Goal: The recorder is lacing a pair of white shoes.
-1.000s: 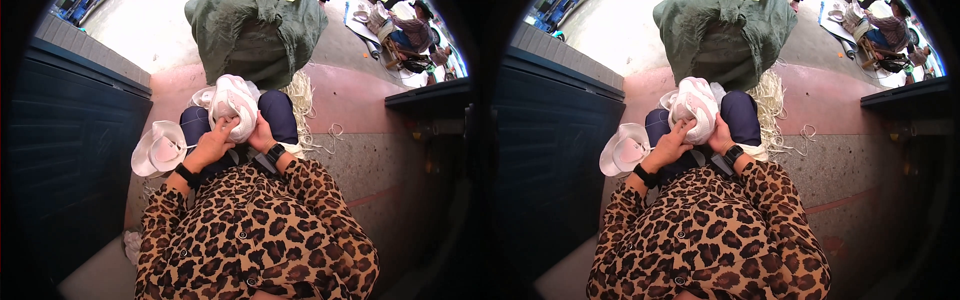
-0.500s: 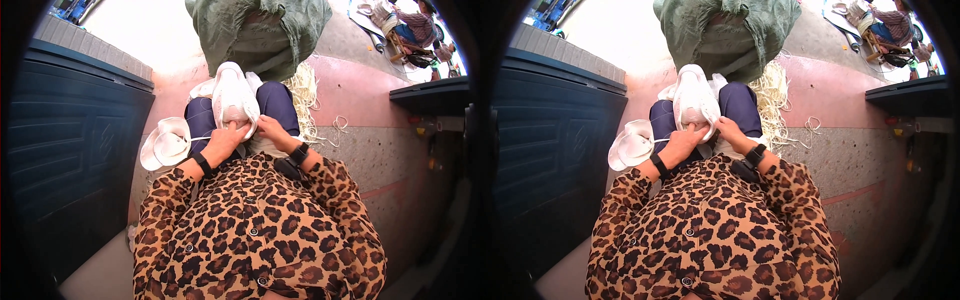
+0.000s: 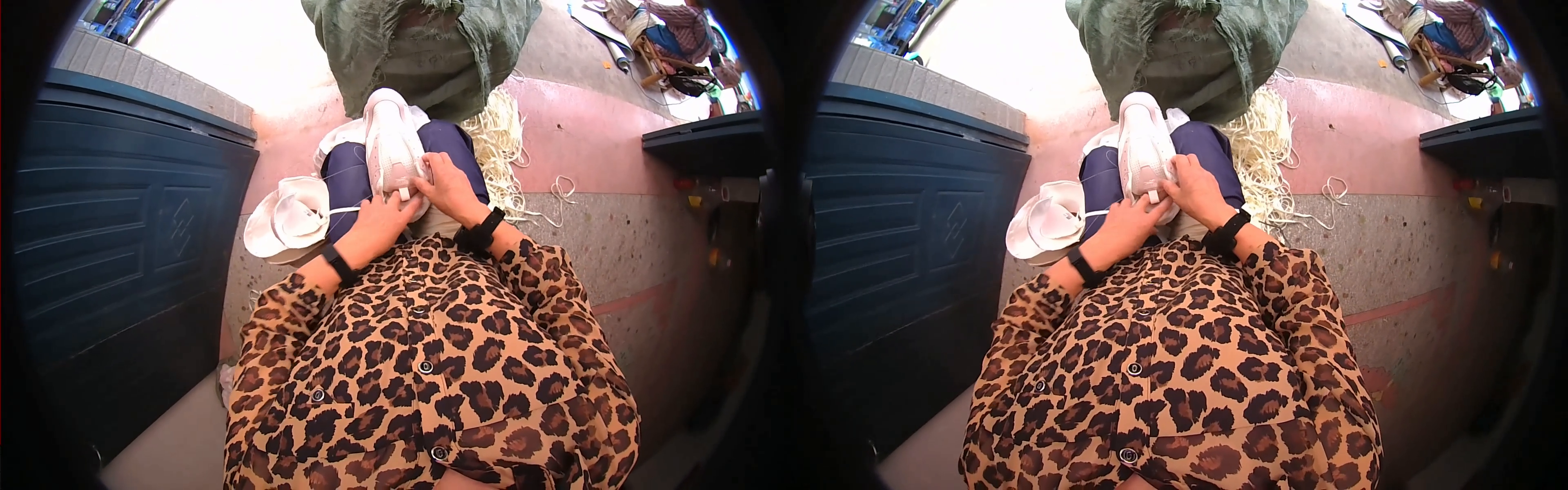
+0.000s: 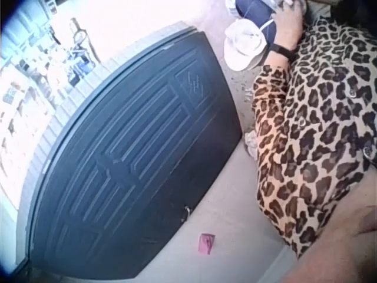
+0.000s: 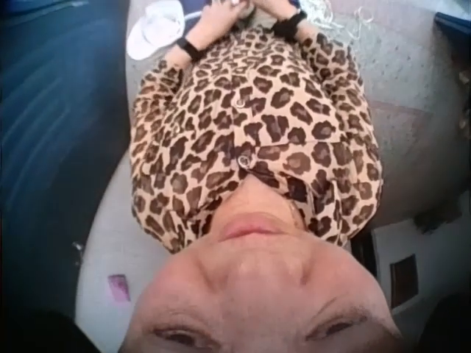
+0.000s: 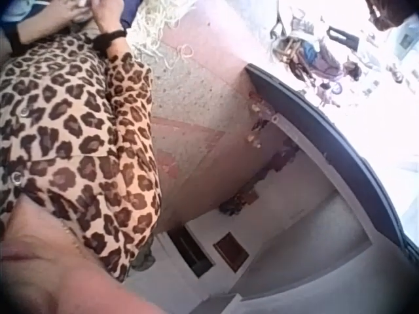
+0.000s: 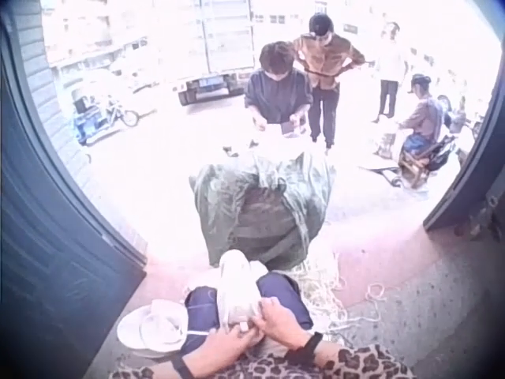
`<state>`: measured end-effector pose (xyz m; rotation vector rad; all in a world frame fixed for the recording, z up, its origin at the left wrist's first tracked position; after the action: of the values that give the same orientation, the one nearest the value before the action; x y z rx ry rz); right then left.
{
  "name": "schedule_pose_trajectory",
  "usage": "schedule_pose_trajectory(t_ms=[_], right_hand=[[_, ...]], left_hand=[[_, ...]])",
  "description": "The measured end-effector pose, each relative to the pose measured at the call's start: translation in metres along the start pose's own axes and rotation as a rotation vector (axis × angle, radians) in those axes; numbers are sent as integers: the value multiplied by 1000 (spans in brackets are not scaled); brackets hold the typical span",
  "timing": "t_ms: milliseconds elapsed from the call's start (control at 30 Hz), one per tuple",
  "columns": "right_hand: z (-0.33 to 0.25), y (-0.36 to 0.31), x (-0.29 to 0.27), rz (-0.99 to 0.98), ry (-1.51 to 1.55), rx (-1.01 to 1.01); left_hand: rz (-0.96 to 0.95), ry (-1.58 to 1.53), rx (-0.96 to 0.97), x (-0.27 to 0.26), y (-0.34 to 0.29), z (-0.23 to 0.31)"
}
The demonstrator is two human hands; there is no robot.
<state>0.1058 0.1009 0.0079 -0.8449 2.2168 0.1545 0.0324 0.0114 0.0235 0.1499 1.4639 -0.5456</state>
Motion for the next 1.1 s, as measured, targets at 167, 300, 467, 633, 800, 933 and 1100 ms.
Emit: schedule_pose_trajectory(t_ms=[167,300,467,633,800,933,1100], right_hand=[[5,1,-1,36,3,-2],[6,3,8,38,37,-10],[8,-1,9,94,61,-34],[8,-2,11,58,64,-69],[23,-37,-37,109,160,-88],[55,-73,-50,18,56,37],[40,-74,-44,-20,63,-72]], left_hand=[[236,-542,-552,-17,-8,-80],[68,-668,-620,14,8,-96],[91,-675,-533,25,12,-98],[112,-642,-505,22,17,-94],[240,-584,-442,-26,-9,-73],[62,-669,-170,-8,11,-33],[61,-615,-21,16,56,11]])
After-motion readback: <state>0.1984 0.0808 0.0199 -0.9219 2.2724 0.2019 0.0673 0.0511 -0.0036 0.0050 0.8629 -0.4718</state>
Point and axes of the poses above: each hand's wrist, its own y-axis towards the middle knuckle, its own x-axis out of the palm, z = x × y, the point moved 8 cm from there along y, towards the middle knuckle, and after that the axes turned 9 degrees about -z, right-handed, at the moved point
